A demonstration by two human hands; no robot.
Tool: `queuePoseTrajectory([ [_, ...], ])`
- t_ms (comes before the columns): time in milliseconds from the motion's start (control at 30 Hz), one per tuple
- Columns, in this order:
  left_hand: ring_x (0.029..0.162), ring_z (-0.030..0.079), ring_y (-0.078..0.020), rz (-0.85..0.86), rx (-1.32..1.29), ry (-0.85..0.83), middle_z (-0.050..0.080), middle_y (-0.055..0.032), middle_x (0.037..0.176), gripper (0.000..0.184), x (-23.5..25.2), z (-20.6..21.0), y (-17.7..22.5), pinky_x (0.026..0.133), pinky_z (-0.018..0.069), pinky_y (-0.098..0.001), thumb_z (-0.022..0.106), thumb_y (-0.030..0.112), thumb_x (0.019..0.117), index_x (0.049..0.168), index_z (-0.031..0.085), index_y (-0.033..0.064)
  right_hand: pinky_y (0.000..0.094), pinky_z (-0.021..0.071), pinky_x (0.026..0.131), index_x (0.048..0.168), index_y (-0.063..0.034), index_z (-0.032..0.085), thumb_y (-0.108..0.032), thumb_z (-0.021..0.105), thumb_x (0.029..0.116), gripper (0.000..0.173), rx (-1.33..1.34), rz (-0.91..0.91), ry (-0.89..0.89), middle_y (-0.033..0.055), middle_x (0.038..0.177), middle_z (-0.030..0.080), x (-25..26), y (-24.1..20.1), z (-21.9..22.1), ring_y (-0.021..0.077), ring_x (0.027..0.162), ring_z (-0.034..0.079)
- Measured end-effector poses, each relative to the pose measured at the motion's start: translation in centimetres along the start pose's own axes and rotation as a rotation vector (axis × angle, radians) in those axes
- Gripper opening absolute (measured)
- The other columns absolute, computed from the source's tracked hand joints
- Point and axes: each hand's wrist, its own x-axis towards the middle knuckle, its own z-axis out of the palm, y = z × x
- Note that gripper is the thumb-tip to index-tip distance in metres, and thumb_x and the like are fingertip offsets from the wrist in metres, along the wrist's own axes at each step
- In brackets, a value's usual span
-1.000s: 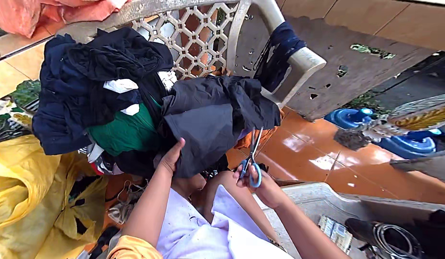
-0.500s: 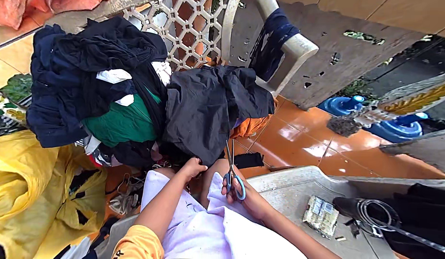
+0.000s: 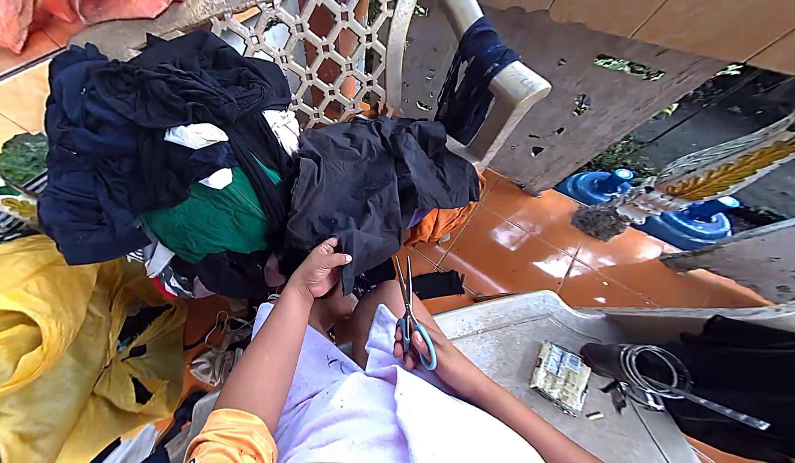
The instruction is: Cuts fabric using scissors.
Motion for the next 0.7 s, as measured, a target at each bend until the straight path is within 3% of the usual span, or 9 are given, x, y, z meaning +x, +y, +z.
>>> queuePoseTrajectory([
  [167,0.112,0.066,-0.0194,0.032,-0.051,-0.027,0.063,-0.0106,0.128,0.074,-0.2,-0.4,0.3,0.098,0.0558,-0.0392,0.055,-0.015,0.0805,0.148,0.031,0.0064,0.0153,0.0490,0.063,0.111,-0.0119,0.054,-0.064,0.065,0.0893,0.057,-0.063,0.109,-0.081,-0.0080,0.085,0.066,0.2,-1.0,0.8,-0.0003,0.066,0.059],
  [233,0.113,0.066,-0.0202,0.041,-0.056,-0.003,0.061,-0.0109,0.130,0.079,-0.3,-0.2,0.4,0.098,0.0556,-0.0406,0.050,-0.016,0.0831,0.153,0.023,0.0089,0.0151,0.0486,0.064,0.109,-0.0132,0.056,-0.065,0.064,0.0896,0.056,-0.076,0.158,-0.141,-0.0090,0.085,0.065,0.6,-1.1,1.0,-0.0012,0.069,0.059],
  [300,0.112,0.066,-0.0219,0.045,-0.081,0.019,0.060,-0.0118,0.131,0.080,-0.3,-0.2,0.4,0.097,0.0559,-0.0425,0.046,-0.016,0.0858,0.155,0.019,0.0121,0.0154,0.0490,0.066,0.107,-0.0140,0.057,-0.055,0.057,0.0957,0.043,-0.097,0.206,-0.184,-0.0094,0.084,0.064,1.1,-1.2,1.2,-0.0014,0.070,0.059],
  [433,0.107,0.068,-0.0211,0.043,-0.130,0.033,0.062,-0.0097,0.127,0.079,-0.5,-0.2,0.5,0.092,0.0584,-0.0408,0.043,-0.015,0.0893,0.156,0.015,0.0174,0.0156,0.0474,0.067,0.101,-0.0158,0.059,-0.046,0.048,0.1009,0.032,-0.138,0.249,-0.222,-0.0104,0.081,0.061,1.5,-1.6,1.6,-0.0025,0.071,0.057],
  [533,0.102,0.070,-0.0179,0.069,-0.177,0.028,0.065,-0.0064,0.122,0.081,-1.0,-0.3,0.6,0.090,0.0598,-0.0373,0.042,-0.013,0.0893,0.157,0.012,0.0193,0.0157,0.0482,0.068,0.097,-0.0187,0.061,-0.051,0.047,0.1005,0.035,-0.107,0.253,-0.252,-0.0117,0.081,0.062,1.5,-1.7,1.6,-0.0031,0.072,0.058],
  [700,0.105,0.071,-0.0184,0.089,-0.231,-0.059,0.068,-0.0036,0.121,0.078,-1.4,-1.3,0.5,0.092,0.0595,-0.0382,0.048,-0.011,0.0887,0.153,0.018,0.0213,0.0147,0.0488,0.062,0.100,-0.0177,0.061,-0.070,0.063,0.0882,0.053,0.116,0.248,-0.293,-0.0084,0.081,0.065,1.7,-1.2,2.0,-0.0008,0.067,0.059],
])
